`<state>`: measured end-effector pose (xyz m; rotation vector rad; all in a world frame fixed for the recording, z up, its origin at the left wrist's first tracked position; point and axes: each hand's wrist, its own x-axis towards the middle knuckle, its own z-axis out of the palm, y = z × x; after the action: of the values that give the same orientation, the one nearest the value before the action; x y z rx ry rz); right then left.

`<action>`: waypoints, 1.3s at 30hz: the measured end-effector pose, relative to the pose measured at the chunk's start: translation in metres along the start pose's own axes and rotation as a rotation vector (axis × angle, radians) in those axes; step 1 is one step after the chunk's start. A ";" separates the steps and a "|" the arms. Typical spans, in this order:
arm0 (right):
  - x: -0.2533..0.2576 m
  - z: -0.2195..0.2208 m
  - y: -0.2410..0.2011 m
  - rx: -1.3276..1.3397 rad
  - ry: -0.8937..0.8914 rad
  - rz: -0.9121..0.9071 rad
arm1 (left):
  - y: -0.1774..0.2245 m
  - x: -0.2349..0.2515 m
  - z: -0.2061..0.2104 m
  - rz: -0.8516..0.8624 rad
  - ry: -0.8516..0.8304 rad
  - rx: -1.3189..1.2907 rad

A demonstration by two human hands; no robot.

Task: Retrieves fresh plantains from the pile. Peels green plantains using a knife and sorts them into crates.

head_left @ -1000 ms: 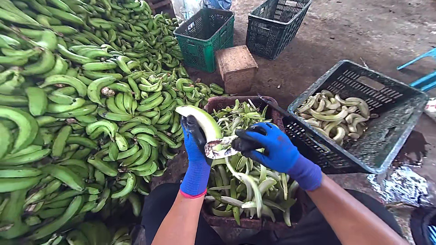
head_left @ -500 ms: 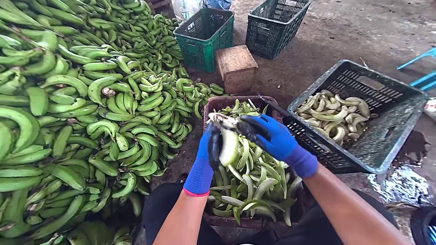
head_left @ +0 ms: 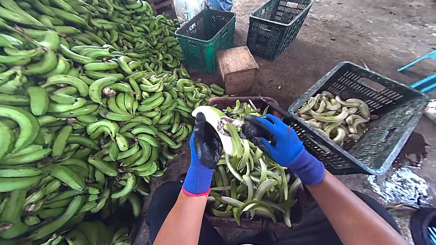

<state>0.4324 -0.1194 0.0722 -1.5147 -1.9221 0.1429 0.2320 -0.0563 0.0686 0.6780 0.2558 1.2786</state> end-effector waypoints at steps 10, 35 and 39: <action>0.011 -0.016 0.012 0.111 -0.282 0.354 | -0.002 -0.013 0.018 -0.265 -0.058 1.155; 0.012 -0.002 0.026 0.195 -0.359 0.590 | -0.003 -0.014 0.008 -0.213 0.074 0.610; -0.007 -0.011 0.032 0.207 -0.276 0.156 | 0.010 -0.003 -0.007 -0.168 0.222 0.301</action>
<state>0.4654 -0.1192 0.0624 -1.5652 -1.9250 0.6302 0.2195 -0.0556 0.0689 0.7520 0.6840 1.1638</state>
